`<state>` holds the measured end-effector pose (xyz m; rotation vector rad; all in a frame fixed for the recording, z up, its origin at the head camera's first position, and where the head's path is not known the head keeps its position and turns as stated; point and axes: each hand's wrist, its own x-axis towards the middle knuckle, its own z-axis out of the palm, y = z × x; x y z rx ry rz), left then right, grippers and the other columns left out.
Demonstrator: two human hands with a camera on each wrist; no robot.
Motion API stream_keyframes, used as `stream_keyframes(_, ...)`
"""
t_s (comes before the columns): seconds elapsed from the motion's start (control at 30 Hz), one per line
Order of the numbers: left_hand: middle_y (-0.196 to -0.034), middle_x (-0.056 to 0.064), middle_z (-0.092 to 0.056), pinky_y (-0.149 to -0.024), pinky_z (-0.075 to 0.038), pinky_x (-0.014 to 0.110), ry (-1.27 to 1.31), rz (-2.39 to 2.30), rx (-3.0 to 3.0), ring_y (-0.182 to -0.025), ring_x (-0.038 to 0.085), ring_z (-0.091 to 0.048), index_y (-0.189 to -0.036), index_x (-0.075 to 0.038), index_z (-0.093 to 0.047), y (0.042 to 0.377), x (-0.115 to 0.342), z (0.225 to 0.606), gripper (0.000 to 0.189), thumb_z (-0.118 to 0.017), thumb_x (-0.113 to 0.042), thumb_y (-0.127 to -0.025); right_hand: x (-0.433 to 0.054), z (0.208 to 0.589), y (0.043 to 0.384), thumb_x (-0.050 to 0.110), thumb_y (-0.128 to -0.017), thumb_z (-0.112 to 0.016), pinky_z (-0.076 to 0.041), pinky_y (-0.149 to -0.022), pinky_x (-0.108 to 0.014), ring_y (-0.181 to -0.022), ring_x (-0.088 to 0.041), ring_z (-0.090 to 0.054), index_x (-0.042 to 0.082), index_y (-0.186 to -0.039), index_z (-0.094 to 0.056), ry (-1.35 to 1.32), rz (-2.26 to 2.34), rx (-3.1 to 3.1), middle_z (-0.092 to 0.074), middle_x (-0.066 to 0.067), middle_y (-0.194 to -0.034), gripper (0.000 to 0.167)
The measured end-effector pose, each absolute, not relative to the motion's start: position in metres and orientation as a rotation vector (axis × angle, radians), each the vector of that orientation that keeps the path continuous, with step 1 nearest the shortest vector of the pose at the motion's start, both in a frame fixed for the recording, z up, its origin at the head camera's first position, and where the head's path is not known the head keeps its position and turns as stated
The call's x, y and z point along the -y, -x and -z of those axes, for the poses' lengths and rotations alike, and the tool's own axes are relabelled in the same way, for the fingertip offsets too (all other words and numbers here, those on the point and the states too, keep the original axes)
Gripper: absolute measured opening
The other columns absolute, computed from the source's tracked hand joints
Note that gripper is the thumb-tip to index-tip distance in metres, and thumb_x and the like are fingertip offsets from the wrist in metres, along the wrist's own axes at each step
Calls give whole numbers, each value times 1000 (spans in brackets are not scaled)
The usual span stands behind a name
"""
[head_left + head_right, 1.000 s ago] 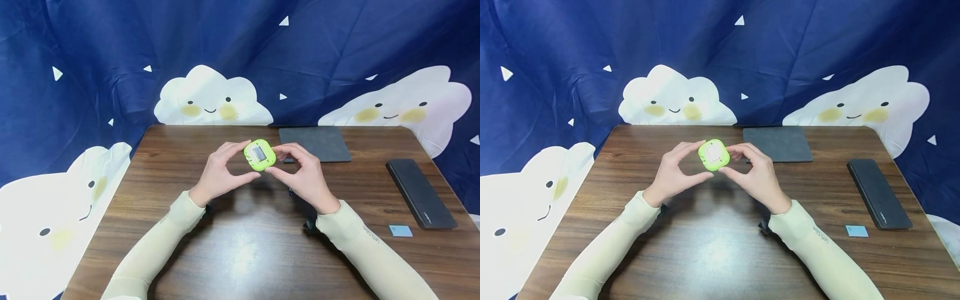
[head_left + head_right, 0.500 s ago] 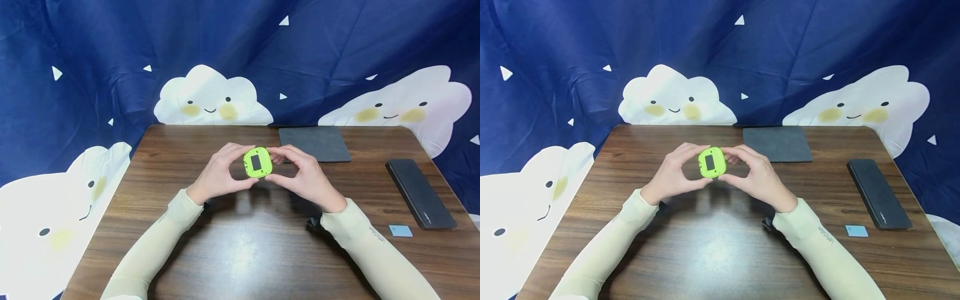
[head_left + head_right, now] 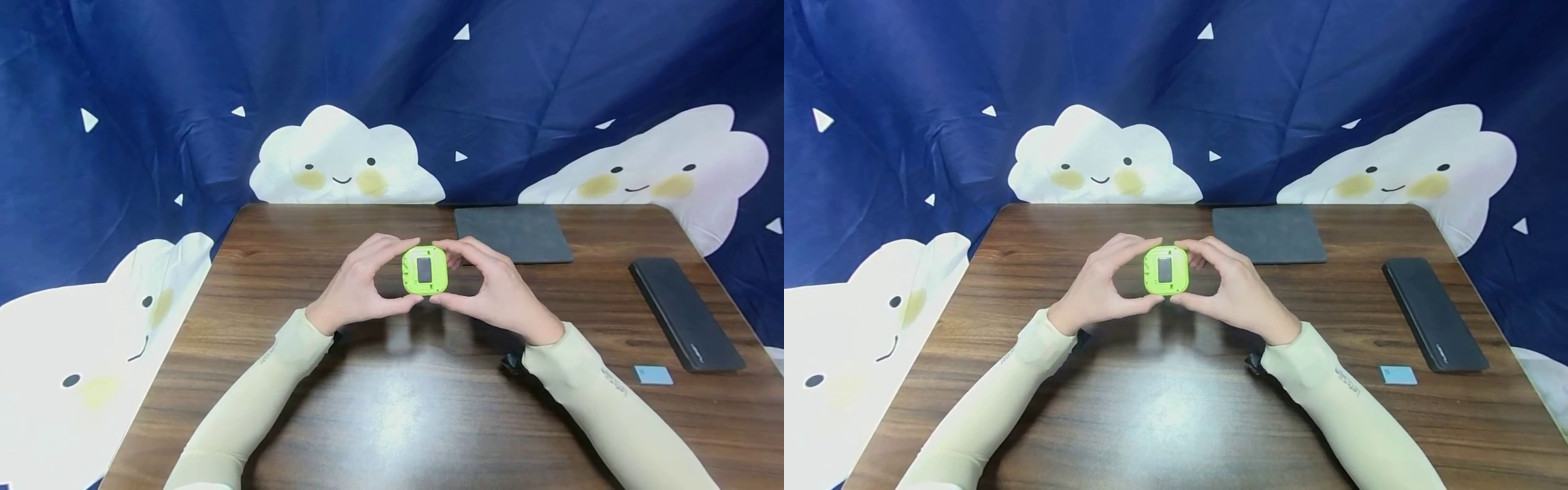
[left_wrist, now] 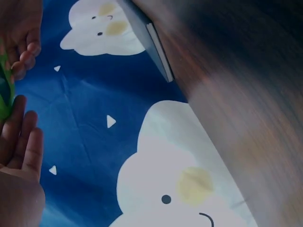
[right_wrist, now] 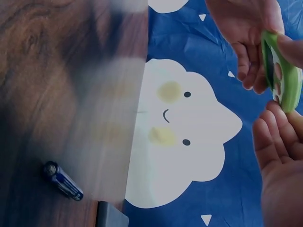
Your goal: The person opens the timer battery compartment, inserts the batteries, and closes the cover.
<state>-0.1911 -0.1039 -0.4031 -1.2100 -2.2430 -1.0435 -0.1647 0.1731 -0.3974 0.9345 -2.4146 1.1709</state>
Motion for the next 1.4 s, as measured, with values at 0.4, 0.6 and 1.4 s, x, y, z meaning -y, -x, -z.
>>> stream_keyframes(0.4, -130, 7, -79, -111, -59, 40, 1183, 1042, 2234, -126, 23, -69, -152, -7, -67, 192, 104, 405, 82, -101, -29, -81, -170, 400, 165, 16, -75, -106, -58, -96, -22, -102, -17, -70, 11, -148, -69, -884, -1183, 2382, -73, 0, -114, 83)
stream_keyframes(0.6, -130, 7, -79, -111, -60, 40, 1176, 1043, 2237, -126, 22, -69, -151, -8, -68, 193, 105, 407, 80, -101, -29, -80, -170, 399, 165, 17, -75, -106, -56, -96, -19, -102, -13, -69, 10, -148, -69, -887, -1181, 2392, -73, 1, -114, 83)
stream_keyframes(1.4, -124, 5, -80, -106, -61, 38, 1185, 1044, 2229, -120, 21, -70, -150, -8, -69, 193, 98, 416, 82, -102, -31, -79, -166, 380, 154, 26, -103, -82, -58, -79, -19, -89, -19, -70, 15, -132, -75, -414, -1607, 2647, -78, -6, -107, 32)
